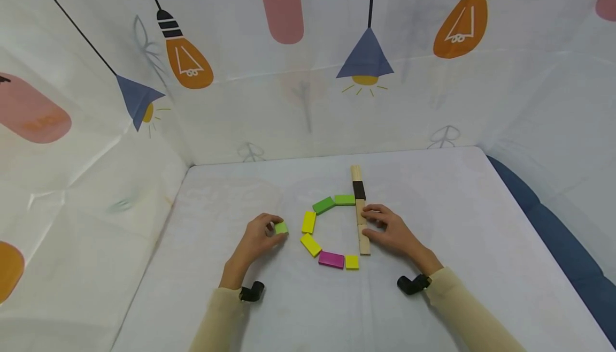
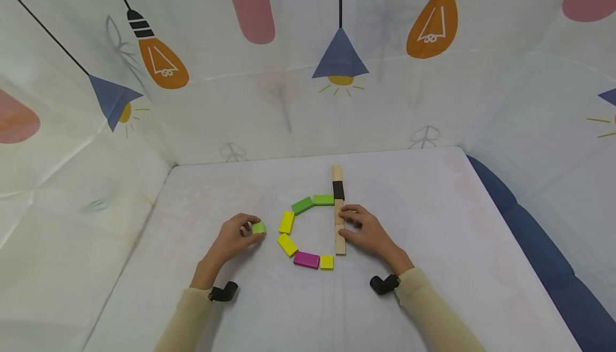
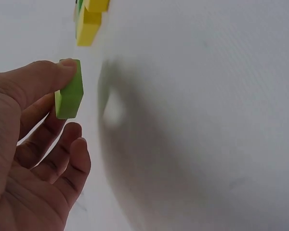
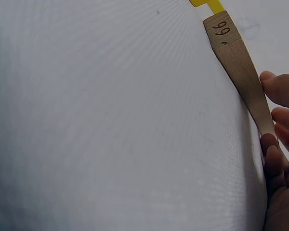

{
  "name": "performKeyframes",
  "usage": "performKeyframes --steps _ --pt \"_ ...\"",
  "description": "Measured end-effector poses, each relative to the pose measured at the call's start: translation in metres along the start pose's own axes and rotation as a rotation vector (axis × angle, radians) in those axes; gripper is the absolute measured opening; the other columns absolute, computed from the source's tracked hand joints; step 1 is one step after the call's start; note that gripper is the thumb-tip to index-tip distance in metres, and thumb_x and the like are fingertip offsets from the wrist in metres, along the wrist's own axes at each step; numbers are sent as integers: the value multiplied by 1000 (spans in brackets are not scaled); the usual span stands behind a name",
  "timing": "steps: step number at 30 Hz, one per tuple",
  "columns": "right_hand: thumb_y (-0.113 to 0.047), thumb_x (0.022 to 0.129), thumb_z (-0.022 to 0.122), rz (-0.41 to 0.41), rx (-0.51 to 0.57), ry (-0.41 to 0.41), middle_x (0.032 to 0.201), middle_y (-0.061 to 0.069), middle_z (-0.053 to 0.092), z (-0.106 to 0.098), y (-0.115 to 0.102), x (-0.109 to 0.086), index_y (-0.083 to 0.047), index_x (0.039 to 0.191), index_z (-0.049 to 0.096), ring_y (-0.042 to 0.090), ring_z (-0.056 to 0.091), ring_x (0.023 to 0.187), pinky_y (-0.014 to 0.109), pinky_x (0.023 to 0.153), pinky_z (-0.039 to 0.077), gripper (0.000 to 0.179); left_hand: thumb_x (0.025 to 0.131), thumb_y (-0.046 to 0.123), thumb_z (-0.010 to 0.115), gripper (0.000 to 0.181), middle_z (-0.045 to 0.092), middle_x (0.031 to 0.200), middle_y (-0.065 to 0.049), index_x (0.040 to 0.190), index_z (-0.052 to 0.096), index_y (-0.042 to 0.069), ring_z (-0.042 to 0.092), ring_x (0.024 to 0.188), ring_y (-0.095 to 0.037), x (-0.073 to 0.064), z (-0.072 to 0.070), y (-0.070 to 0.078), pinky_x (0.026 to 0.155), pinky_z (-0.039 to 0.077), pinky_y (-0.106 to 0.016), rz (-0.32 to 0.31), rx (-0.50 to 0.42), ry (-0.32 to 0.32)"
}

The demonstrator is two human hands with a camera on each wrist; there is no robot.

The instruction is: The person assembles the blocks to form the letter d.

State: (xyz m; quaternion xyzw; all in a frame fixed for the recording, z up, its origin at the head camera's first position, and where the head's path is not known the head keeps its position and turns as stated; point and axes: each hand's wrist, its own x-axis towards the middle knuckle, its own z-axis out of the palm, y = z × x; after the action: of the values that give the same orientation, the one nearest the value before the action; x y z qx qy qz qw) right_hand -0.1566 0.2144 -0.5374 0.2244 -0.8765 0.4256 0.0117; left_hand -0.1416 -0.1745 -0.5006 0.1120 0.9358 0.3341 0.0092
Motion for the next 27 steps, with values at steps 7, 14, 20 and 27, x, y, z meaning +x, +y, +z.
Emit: performKeyframes --steps 7,14,20,27 --pt "-19 88 83 -2 -10 -1 138 11 61 0 0 0 -6 128 71 21 60 104 30 85 53 44 85 17 85 32 69 111 -1 114 73 13 60 94 -17 1 10 20 81 56 -34 76 -43 -19" --pt "-21 89 82 10 -17 -10 139 10 61 1 0 1 -8 129 71 20 60 104 32 87 53 44 86 19 84 32 68 113 0 116 73 15 60 99 -18 -1 24 35 83 57 -37 141 -93 -50" --pt "-22 89 82 11 -23 -7 140 9 60 2 2 2 -9 130 71 20 60 104 31 86 53 44 86 19 85 33 69 111 -1 116 72 13 60 99 -20 -3 31 52 84 57 -35 196 -94 -91" --pt "-20 89 82 1 -22 -5 140 9 60 2 3 2 -7 129 71 22 63 109 33 88 54 44 87 22 83 30 66 116 0 116 74 16 59 110 -19 -9 48 74 98 55 -35 254 -99 -164"
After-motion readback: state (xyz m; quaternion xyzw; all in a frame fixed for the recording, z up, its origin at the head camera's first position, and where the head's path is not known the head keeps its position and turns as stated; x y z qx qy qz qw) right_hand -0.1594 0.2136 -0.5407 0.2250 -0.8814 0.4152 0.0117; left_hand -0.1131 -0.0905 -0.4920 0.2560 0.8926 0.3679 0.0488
